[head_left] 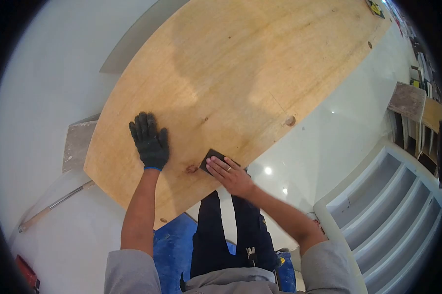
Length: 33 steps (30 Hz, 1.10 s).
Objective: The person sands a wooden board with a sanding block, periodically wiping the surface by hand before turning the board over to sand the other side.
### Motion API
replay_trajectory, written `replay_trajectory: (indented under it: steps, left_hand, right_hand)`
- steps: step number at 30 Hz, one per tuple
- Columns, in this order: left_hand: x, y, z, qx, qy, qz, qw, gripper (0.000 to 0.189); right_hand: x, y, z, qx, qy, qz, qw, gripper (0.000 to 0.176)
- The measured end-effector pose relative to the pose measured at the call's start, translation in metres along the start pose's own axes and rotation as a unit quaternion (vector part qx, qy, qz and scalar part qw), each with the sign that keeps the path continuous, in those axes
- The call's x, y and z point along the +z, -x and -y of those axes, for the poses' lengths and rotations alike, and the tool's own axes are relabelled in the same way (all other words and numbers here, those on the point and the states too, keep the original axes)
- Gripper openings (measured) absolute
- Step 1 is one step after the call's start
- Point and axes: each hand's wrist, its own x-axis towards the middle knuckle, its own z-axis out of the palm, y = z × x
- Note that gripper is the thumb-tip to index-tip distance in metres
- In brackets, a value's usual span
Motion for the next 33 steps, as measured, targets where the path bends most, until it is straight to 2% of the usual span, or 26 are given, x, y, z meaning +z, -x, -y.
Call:
replay_trajectory:
  steps: [1, 2, 3, 4, 5, 6, 7, 8, 9, 11, 13, 15, 16, 17, 18, 20, 21, 23, 25, 28, 29, 31, 32, 33]
  left_hand:
    - [0.0, -0.003, -0.001, -0.002, -0.002, -0.002, 1.0, 0.056]
    - [-0.001, -0.002, -0.001, -0.001, -0.004, -0.001, 1.0, 0.056]
    - [-0.002, 0.001, -0.001, 0.001, -0.005, 0.005, 1.0, 0.056]
    - [0.001, 0.0, 0.0, -0.002, -0.007, 0.002, 1.0, 0.056]
    - [0.003, 0.0, 0.001, -0.01, -0.01, -0.001, 1.0, 0.056]
    - [0.001, 0.003, 0.001, -0.01, -0.01, 0.003, 1.0, 0.055]
    - [-0.001, 0.002, 0.0, -0.01, -0.009, 0.004, 1.0, 0.055]
    - [0.0, -0.001, -0.001, -0.009, -0.008, 0.001, 1.0, 0.055]
    - [0.001, -0.002, -0.002, -0.01, -0.009, 0.0, 1.0, 0.055]
    - [0.002, -0.001, -0.001, -0.015, -0.019, -0.002, 1.0, 0.055]
    - [0.003, 0.0, 0.0, -0.005, -0.022, -0.006, 1.0, 0.054]
    - [0.003, -0.003, 0.002, -0.003, -0.023, -0.01, 1.0, 0.054]
    - [0.001, -0.004, 0.001, -0.004, -0.02, -0.008, 1.0, 0.054]
    - [0.0, -0.002, -0.001, -0.005, -0.016, -0.002, 1.0, 0.054]
    - [0.0, -0.001, -0.002, -0.008, -0.013, -0.001, 1.0, 0.053]
    - [0.002, -0.002, -0.001, -0.02, -0.012, -0.005, 1.0, 0.053]
    - [0.002, -0.004, 0.0, -0.015, -0.006, -0.017, 1.0, 0.053]
    - [0.001, 0.0, 0.001, -0.009, 0.004, -0.029, 1.0, 0.052]
    - [0.004, -0.002, 0.001, -0.019, -0.007, -0.023, 1.0, 0.052]
    - [0.004, -0.001, 0.001, -0.011, -0.007, -0.032, 0.999, 0.053]
    - [0.004, 0.0, 0.0, -0.009, -0.008, -0.033, 0.999, 0.053]
    - [0.002, -0.001, 0.0, -0.009, -0.019, -0.028, 0.999, 0.053]
    - [0.0, -0.001, -0.002, -0.011, -0.013, -0.03, 0.999, 0.052]
    - [0.0, 0.003, -0.003, -0.009, -0.01, -0.022, 1.0, 0.052]
  right_hand:
    - [-0.008, 0.009, -0.02, -0.085, -0.014, 0.018, 0.996, 0.056]
    - [-0.007, 0.023, -0.063, -0.119, -0.102, 0.084, 0.984, 0.055]
    - [-0.048, 0.043, -0.105, -0.054, -0.173, 0.112, 0.977, 0.06]
    - [-0.081, 0.078, -0.152, 0.067, -0.104, 0.087, 0.989, 0.058]
    - [-0.118, 0.112, -0.195, 0.215, -0.041, -0.056, 0.974, 0.055]
    - [-0.147, 0.153, -0.237, 0.341, 0.063, -0.194, 0.918, 0.047]
    - [-0.172, 0.188, -0.266, 0.449, 0.166, -0.323, 0.816, 0.04]
    - [-0.201, 0.205, -0.269, 0.427, 0.333, -0.31, 0.782, 0.039]
    - [-0.218, 0.188, -0.249, 0.442, 0.346, -0.329, 0.759, 0.039]
    - [-0.198, 0.147, -0.238, 0.345, 0.291, -0.362, 0.816, 0.039]
    - [-0.129, 0.085, -0.212, 0.339, 0.138, -0.335, 0.868, 0.043]
    - [-0.006, 0.014, -0.126, 0.263, 0.17, -0.261, 0.913, 0.049]
    - [0.045, -0.009, -0.067, 0.217, 0.145, -0.192, 0.946, 0.05]
    - [0.084, -0.018, 0.007, 0.143, 0.106, -0.103, 0.979, 0.05]
    - [0.11, -0.015, 0.077, 0.031, 0.084, -0.013, 0.996, 0.05]
    - [0.123, 0.011, 0.166, -0.253, 0.047, 0.098, 0.961, 0.051]
    - [0.106, 0.012, 0.177, -0.204, -0.265, 0.135, 0.933, 0.051]
    - [0.047, 0.007, 0.116, -0.005, -0.226, 0.02, 0.974, 0.048]
    - [-0.031, 0.006, -0.014, 0.134, -0.094, -0.156, 0.974, 0.045]
    - [-0.146, 0.04, -0.198, 0.229, 0.168, -0.4, 0.871, 0.043]
    - [-0.171, 0.052, -0.241, 0.266, 0.282, -0.394, 0.834, 0.044]
    - [-0.172, 0.051, -0.294, 0.259, 0.159, -0.435, 0.848, 0.047]
    - [-0.141, 0.032, -0.289, 0.291, 0.213, -0.316, 0.878, 0.049]
    - [-0.097, 0.006, -0.231, 0.264, 0.194, -0.309, 0.893, 0.051]
